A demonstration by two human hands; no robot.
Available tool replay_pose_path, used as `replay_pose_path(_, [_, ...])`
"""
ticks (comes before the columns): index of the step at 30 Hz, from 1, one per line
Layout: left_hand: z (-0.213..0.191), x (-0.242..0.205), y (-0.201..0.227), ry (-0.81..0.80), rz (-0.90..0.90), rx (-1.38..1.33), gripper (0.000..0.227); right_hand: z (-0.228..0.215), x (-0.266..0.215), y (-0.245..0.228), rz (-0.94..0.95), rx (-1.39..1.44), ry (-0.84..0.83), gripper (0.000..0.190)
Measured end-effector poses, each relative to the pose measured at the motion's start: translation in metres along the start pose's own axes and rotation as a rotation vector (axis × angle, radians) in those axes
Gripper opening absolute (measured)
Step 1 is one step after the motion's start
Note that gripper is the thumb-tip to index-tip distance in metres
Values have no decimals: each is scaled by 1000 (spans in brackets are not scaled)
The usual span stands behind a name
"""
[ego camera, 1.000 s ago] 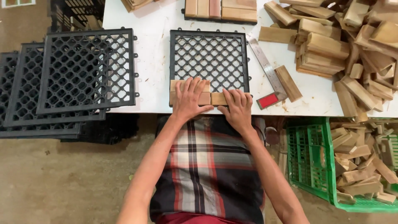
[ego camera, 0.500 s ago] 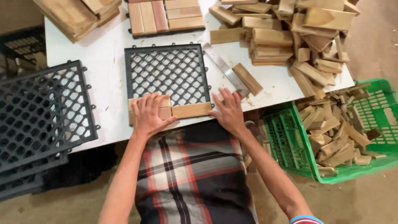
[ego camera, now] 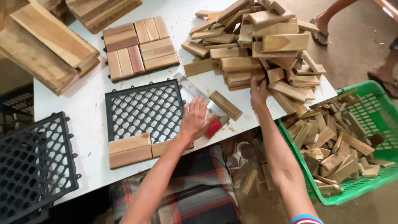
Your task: Assembling wooden floor tiles by placing small wooden blocks onto a plastic interlocking grid and aligning them with a square.
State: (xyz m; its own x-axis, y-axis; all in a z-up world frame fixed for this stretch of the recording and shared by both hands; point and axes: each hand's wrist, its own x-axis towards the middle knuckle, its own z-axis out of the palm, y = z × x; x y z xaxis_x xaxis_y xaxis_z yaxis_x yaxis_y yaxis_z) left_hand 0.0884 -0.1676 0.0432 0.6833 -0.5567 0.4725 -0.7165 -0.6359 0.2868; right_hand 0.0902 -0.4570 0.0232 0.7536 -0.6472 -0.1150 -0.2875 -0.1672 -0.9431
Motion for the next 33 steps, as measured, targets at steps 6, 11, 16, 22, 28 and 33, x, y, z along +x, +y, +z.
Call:
replay_pose_path(6, [12,67,33,-345,-413,-632,99,-9,-23,-9,-69,65,33,79])
replay_pose_path(11, [34,88,33,-246,-556,-973,90,-8,-32,-5,-213,-44,86,48])
replay_pose_path(16, [60,85,17,-218,-601,-931,79,3,12,72,-159,-44,27,58])
replay_pose_path(22, [40,53,43,-224,-585,-928,63,-7,-58,6,-195,45,40,55])
replay_pose_path(28, [38,36,54,-170,-628,-989,68,-9,-89,-9,-308,90,38,63])
replay_pose_path(33, [40,28,56,112,-589,-1381,59,7,-77,44,-484,-65,210,57])
